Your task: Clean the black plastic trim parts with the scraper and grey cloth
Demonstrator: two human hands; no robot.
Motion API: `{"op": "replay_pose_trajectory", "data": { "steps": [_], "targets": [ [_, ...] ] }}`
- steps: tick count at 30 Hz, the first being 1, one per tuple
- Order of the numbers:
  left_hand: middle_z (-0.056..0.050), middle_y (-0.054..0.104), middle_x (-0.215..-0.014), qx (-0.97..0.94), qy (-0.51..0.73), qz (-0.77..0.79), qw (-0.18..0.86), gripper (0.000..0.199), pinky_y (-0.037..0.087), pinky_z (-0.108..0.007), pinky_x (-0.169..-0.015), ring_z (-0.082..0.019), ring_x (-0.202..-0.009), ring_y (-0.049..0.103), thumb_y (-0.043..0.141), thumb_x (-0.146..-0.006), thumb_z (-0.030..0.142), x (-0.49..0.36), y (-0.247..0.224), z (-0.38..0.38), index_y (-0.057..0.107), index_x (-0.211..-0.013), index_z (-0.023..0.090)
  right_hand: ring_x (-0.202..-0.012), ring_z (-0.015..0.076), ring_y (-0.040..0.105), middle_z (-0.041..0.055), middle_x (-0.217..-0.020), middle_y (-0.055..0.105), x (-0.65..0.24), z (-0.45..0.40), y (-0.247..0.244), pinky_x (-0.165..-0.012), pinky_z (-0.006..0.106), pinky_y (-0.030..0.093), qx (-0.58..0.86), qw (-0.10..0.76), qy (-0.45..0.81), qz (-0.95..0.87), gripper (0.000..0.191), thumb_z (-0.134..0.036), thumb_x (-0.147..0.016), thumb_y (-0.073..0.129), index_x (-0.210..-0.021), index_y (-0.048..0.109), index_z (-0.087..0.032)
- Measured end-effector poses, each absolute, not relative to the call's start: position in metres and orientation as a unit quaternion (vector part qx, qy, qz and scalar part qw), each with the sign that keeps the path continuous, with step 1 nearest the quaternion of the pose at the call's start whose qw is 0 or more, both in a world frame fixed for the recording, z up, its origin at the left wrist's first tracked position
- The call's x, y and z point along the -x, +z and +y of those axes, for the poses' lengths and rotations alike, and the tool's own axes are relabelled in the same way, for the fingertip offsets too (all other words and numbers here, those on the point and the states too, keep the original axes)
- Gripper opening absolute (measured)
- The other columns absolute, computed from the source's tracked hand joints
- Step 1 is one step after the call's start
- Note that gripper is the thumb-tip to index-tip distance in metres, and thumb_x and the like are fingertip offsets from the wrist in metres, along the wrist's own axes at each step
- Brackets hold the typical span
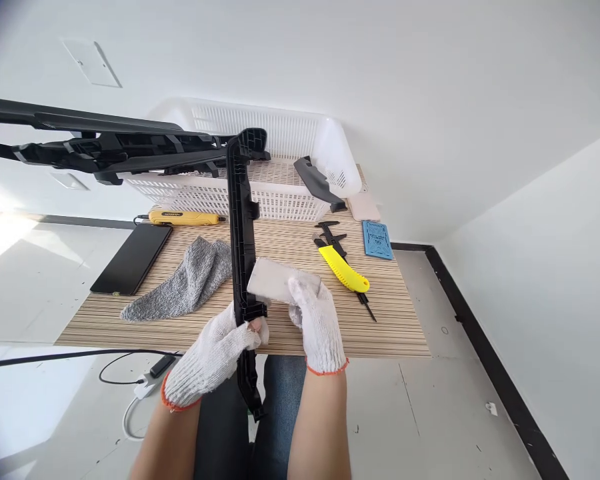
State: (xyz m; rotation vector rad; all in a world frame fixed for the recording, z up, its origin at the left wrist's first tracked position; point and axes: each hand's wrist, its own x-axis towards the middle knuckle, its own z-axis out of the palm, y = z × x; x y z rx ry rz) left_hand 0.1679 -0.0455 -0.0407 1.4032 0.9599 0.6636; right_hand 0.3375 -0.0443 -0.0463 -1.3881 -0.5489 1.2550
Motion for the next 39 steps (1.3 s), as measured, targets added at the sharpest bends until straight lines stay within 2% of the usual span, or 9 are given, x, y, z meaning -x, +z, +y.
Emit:
{"op": "replay_pose_trajectory", "data": {
  "steps": [4, 7, 12, 16, 21, 25, 32, 37, 39],
  "targets": [
    [0.003, 0.051, -0.07, -0.623, 0.257, 0.412, 0.613, 0.017, 0.037, -0.031, -0.066, -0.015, -0.066, 0.04, 0.052, -0.086, 0.036, -0.169, -0.037, -0.045, 0.051, -0.075, 0.023, -0.047, 0.009, 0.04, -0.0039, -0.055, 0.049, -0.329, -0.044, -0.041, -0.04, 0.021, 0.034, 0.592, 0.494, 0.584, -0.254, 0.047, -0.058, -0.054, 0.085, -0.068, 0.058, -0.021],
    [0.002, 0.052, -0.072, -0.627, 0.261, 0.434, 0.591, 0.023, 0.038, -0.031, -0.068, -0.016, -0.067, 0.042, 0.048, -0.091, 0.039, -0.169, -0.038, -0.046, 0.05, -0.076, 0.023, -0.051, 0.0095, 0.042, -0.0039, -0.058, 0.05, -0.32, -0.041, -0.04, -0.042, 0.021, 0.035, 0.608, 0.55, 0.526, -0.226, 0.044, -0.057, -0.06, 0.082, -0.069, 0.06, -0.02],
    [0.002, 0.055, -0.075, -0.627, 0.265, 0.418, 0.602, 0.018, 0.041, -0.03, -0.07, -0.015, -0.069, 0.046, 0.054, -0.085, 0.034, -0.168, -0.04, -0.046, 0.048, -0.072, 0.023, -0.054, 0.0108, 0.047, -0.0016, -0.067, 0.059, -0.312, -0.035, -0.041, -0.042, 0.021, 0.035, 0.59, 0.574, 0.528, -0.206, 0.049, -0.056, -0.064, 0.08, -0.092, 0.072, -0.018],
    [0.002, 0.052, -0.072, -0.632, 0.244, 0.432, 0.595, 0.025, 0.039, -0.03, -0.068, -0.015, -0.068, 0.044, 0.052, -0.092, 0.042, -0.169, -0.038, -0.046, 0.05, -0.076, 0.022, -0.05, 0.0079, 0.041, -0.0041, -0.07, 0.058, -0.315, -0.035, -0.047, -0.042, 0.02, 0.034, 0.577, 0.63, 0.487, -0.183, 0.053, -0.056, -0.069, 0.082, -0.106, 0.071, -0.02],
    [0.002, 0.052, -0.073, -0.625, 0.247, 0.422, 0.609, 0.026, 0.038, -0.029, -0.065, -0.015, -0.067, 0.042, 0.052, -0.092, 0.045, -0.168, -0.037, -0.047, 0.051, -0.081, 0.022, -0.059, 0.0101, 0.053, -0.0003, -0.09, 0.069, -0.325, -0.039, -0.056, -0.045, 0.021, 0.039, 0.524, 0.61, 0.545, -0.235, 0.06, -0.051, -0.071, 0.084, -0.122, 0.068, -0.024],
    [0.002, 0.054, -0.072, -0.631, 0.244, 0.41, 0.611, 0.025, 0.04, -0.03, -0.067, -0.016, -0.068, 0.047, 0.052, -0.091, 0.043, -0.166, -0.04, -0.048, 0.052, -0.079, 0.022, -0.055, 0.0095, 0.05, -0.0032, -0.082, 0.065, -0.33, -0.041, -0.057, -0.042, 0.02, 0.034, 0.534, 0.595, 0.553, -0.235, 0.063, -0.05, -0.068, 0.087, -0.122, 0.067, -0.025],
    [0.0, 0.058, -0.07, -0.627, 0.278, 0.37, 0.627, 0.017, 0.044, -0.031, -0.071, -0.017, -0.069, 0.053, 0.048, -0.088, 0.033, -0.164, -0.041, -0.047, 0.053, -0.075, 0.023, -0.059, 0.0119, 0.053, -0.0019, -0.082, 0.065, -0.327, -0.038, -0.057, -0.049, 0.024, 0.042, 0.547, 0.635, 0.502, -0.215, 0.057, -0.053, -0.072, 0.084, -0.119, 0.067, -0.023],
    [0.001, 0.053, -0.062, -0.547, 0.303, 0.395, 0.672, 0.028, 0.047, -0.03, -0.063, -0.017, -0.062, 0.054, 0.056, -0.086, 0.044, -0.169, -0.049, -0.048, 0.043, -0.07, 0.025, -0.055, 0.0116, 0.049, -0.0026, -0.079, 0.064, -0.33, -0.04, -0.059, -0.043, 0.023, 0.033, 0.56, 0.588, 0.528, -0.249, 0.059, -0.056, -0.074, 0.082, -0.122, 0.067, -0.024],
    [0.0, 0.052, -0.058, -0.518, 0.303, 0.427, 0.676, 0.033, 0.049, -0.031, -0.059, -0.019, -0.059, 0.056, 0.05, -0.09, 0.051, -0.173, -0.054, -0.048, 0.041, -0.07, 0.026, -0.054, 0.011, 0.048, -0.0024, -0.08, 0.066, -0.331, -0.04, -0.059, -0.043, 0.023, 0.033, 0.561, 0.589, 0.527, -0.248, 0.06, -0.055, -0.074, 0.082, -0.123, 0.067, -0.024]
  ]
}}
